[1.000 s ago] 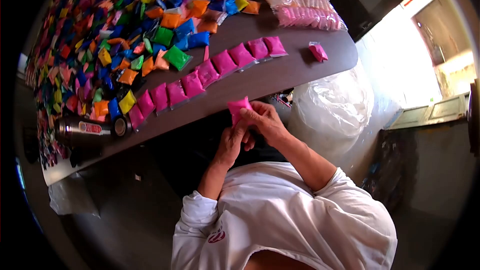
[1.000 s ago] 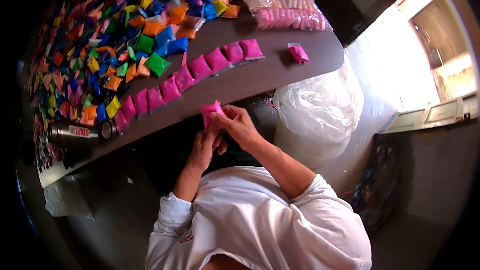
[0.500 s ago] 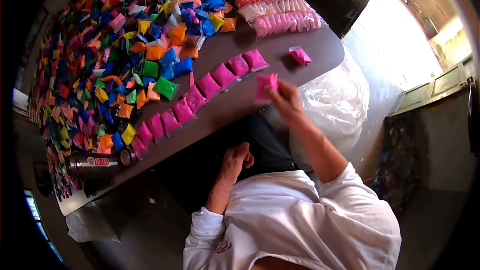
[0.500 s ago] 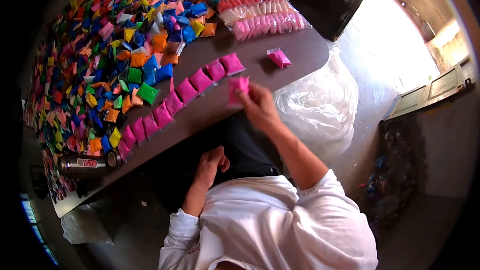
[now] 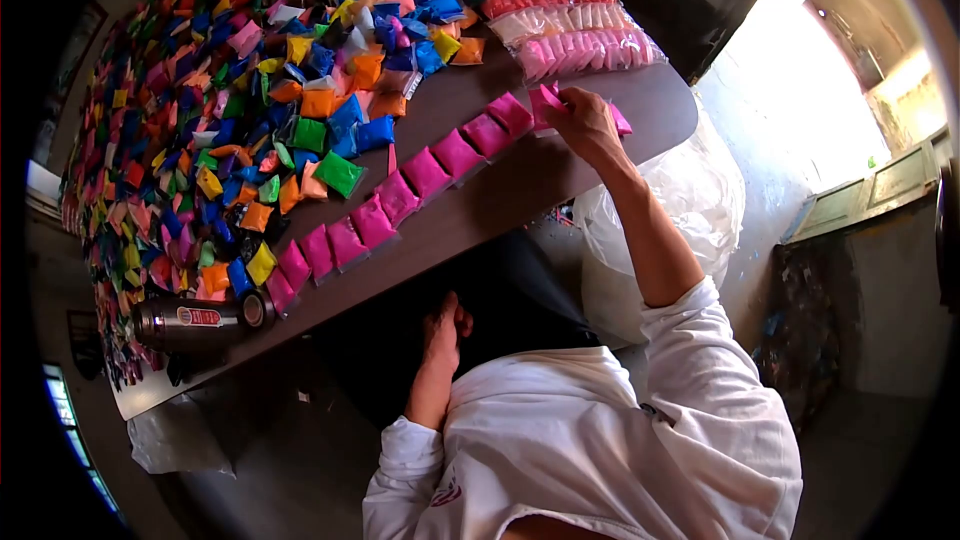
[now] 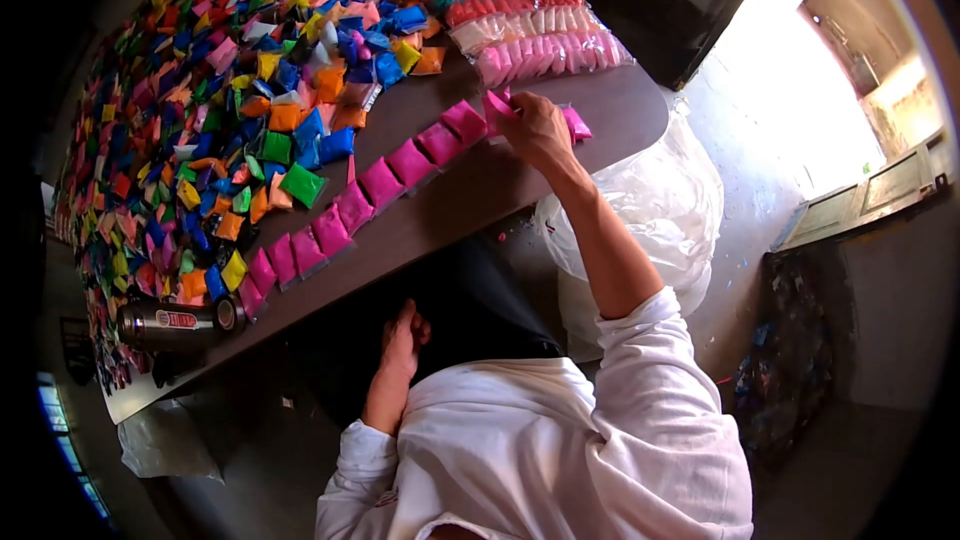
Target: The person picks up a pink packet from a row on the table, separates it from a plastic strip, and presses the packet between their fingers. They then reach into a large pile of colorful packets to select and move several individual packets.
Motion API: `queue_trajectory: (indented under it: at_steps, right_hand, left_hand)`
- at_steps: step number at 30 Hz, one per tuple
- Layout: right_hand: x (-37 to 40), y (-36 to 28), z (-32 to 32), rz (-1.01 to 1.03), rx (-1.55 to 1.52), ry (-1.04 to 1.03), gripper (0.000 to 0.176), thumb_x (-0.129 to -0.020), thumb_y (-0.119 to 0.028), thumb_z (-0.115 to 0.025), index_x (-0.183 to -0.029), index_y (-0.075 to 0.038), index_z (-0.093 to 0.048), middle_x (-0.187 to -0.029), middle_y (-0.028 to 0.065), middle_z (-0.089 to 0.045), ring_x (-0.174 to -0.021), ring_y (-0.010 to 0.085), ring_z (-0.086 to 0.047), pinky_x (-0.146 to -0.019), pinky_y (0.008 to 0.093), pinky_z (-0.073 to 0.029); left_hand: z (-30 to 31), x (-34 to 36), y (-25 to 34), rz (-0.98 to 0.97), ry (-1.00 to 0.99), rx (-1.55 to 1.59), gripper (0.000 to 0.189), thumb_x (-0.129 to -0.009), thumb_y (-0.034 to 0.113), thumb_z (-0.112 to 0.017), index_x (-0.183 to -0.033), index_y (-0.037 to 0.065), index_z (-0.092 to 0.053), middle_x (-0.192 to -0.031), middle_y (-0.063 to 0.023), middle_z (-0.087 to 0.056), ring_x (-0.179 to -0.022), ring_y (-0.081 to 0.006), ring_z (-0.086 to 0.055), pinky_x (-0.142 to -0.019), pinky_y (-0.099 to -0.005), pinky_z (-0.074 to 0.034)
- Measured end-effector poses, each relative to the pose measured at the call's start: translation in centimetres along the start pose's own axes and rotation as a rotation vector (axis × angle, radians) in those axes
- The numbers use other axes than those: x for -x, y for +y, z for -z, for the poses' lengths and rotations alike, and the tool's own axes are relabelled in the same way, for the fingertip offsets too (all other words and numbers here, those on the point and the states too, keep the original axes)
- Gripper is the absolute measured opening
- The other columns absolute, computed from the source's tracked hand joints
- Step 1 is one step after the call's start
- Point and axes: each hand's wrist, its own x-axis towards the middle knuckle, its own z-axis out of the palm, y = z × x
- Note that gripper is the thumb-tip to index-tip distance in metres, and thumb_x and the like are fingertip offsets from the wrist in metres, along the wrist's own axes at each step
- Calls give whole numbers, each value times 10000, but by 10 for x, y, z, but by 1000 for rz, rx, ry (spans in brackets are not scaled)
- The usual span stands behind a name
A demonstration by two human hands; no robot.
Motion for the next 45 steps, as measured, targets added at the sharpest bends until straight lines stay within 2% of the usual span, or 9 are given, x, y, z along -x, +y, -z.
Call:
queue_trajectory:
  at_steps: [9,14,17,21,28,37,39,41,45]
  right_hand:
    - [-20,-18,26,-73,54,-156,329,-824,-362,-599,-850,-42,-671,-783,212,-639,-759,339,-647,-686,416,-483]
    - [-27,-5,11,-24,287,-225,367,-787,-420,-629,-903,-76,-690,-829,210,-652,-822,366,-641,-724,458,-483]
    - [-20,-8,10,59,462,-55,310,-802,-351,-652,-927,-70,-691,-788,179,-657,-785,315,-652,-701,413,-488]
    - [-15,-8,7,195,274,29,281,-804,-317,-663,-972,-95,-703,-859,167,-670,-847,323,-649,-743,409,-495]
    - [-14,-14,-27,490,198,-95,270,-793,-120,-628,-1058,-106,-672,-1088,108,-655,-981,318,-624,-828,394,-506]
    - [12,-15,-17,462,142,-129,250,-771,-102,-638,-1016,-77,-682,-1074,103,-655,-968,319,-626,-824,392,-501]
    - [13,-4,-12,477,105,20,227,-789,-99,-638,-1009,-63,-682,-1008,132,-666,-896,325,-646,-793,385,-511]
    - [15,4,8,257,40,331,219,-783,-112,-639,-996,-75,-673,-953,147,-662,-886,331,-636,-761,399,-504]
    - [15,44,52,-64,110,453,208,-848,-213,-637,-992,-70,-685,-887,169,-667,-824,337,-647,-747,393,-493]
  left_hand:
    - [4,-5,-5,4,-7,4,403,-855,432,-644,-662,127,-465,-585,-40,-460,-556,-169,-465,-542,-290,-361]
    - [6,-8,-7,-4,2,15,406,-855,434,-642,-659,125,-465,-585,-41,-457,-562,-172,-467,-548,-292,-361]
    - [9,-9,-9,2,7,13,411,-857,441,-635,-656,124,-465,-588,-47,-474,-568,-174,-470,-553,-295,-367]
    - [7,-7,-8,12,24,-34,417,-864,451,-618,-653,127,-463,-597,-62,-506,-571,-179,-473,-568,-298,-376]
    - [8,-9,-8,22,35,-30,406,-869,440,-610,-650,131,-463,-596,-61,-509,-569,-174,-477,-565,-300,-374]
    - [12,-16,-19,41,80,23,378,-889,419,-612,-687,117,-507,-604,-37,-508,-547,-154,-492,-530,-285,-364]
    - [15,-16,-20,47,87,20,371,-888,421,-614,-697,119,-513,-607,-32,-506,-550,-151,-495,-529,-282,-366]
    - [16,-15,-22,61,98,24,364,-886,423,-616,-707,121,-518,-610,-27,-504,-552,-148,-498,-528,-280,-367]
    - [11,-10,-13,51,142,-17,371,-889,420,-603,-695,120,-501,-611,-17,-500,-566,-138,-508,-514,-267,-365]
